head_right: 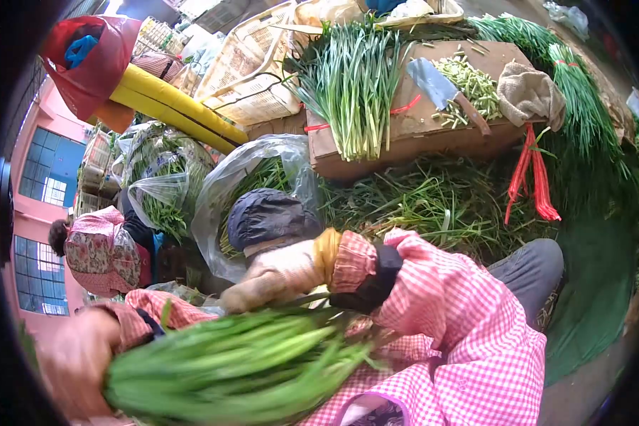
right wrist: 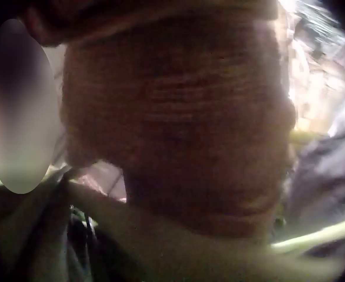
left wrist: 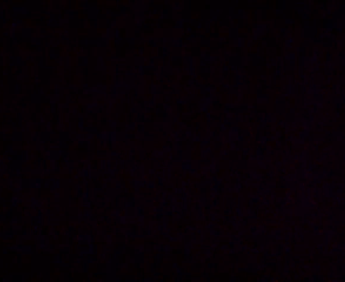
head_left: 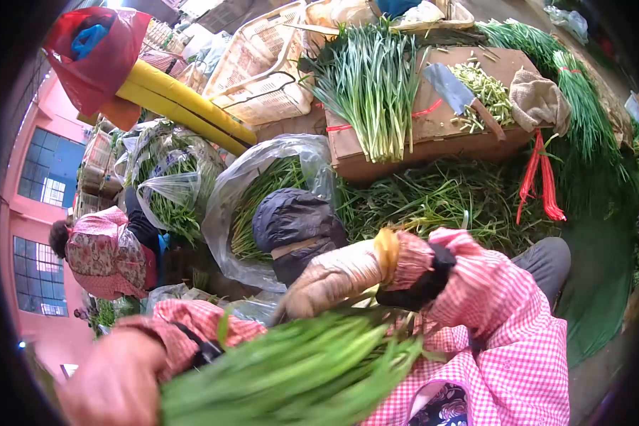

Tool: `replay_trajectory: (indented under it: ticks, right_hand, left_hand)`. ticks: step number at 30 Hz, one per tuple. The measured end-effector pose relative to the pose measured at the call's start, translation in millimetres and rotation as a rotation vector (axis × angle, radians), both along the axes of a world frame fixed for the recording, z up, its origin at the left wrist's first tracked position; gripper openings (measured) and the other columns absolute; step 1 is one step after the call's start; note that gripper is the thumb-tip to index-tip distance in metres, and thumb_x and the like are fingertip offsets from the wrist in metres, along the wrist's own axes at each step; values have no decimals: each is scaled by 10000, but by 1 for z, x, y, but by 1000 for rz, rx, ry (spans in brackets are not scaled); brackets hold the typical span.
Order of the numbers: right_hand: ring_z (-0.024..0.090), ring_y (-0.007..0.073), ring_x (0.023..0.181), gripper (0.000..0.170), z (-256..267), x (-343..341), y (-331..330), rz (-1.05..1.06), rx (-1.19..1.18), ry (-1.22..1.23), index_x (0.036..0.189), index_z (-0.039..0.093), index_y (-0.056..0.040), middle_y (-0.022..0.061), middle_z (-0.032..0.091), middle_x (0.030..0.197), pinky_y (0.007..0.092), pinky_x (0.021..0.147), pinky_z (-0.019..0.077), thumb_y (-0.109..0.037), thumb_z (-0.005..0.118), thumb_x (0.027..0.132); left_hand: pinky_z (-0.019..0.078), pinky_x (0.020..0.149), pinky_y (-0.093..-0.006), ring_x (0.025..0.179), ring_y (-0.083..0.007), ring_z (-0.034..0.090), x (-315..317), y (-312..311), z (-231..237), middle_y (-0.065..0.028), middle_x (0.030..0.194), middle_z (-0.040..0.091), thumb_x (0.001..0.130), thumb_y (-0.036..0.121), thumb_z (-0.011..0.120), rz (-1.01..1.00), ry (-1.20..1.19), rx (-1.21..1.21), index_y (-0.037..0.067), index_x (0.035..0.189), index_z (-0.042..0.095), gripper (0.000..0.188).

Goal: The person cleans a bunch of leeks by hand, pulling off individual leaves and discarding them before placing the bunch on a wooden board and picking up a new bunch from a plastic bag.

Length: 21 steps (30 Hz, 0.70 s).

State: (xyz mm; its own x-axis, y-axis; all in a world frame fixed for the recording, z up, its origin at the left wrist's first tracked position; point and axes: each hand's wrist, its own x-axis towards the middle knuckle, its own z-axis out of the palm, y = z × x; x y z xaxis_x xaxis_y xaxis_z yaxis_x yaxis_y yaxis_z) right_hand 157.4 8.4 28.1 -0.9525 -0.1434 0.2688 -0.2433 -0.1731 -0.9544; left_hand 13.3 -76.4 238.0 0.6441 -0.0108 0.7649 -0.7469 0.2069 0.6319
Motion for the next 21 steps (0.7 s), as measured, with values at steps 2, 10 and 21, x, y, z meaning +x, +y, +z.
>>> replay_trajectory:
  ticks: [2,10,21]
  right_hand:
    - [589,160,796,507,-51,3,-12,44,-279,-270,1084,571,-17,82,621,1008,307,746,475,-463,406,906]
    - [535,251,1058,581,-138,82,-15,-109,-1235,-51,1281,398,-57,152,496,1220,378,905,458,-448,486,861]
    - [593,173,796,495,-114,139,1,-954,-600,-445,980,598,12,82,622,898,304,690,491,-445,587,792]
  left_hand:
    - [462,438,-366,453,-255,531,-39,8,-1,-184,565,533,789,34,439,111,-109,-116,-55,664,535,182]
    - [460,536,-267,534,-173,571,-139,60,-87,-74,584,579,801,4,532,644,-182,-200,32,824,496,51]
    - [370,640,-252,522,-92,478,-197,44,-174,13,610,492,853,30,423,1029,-35,-449,31,940,510,123]
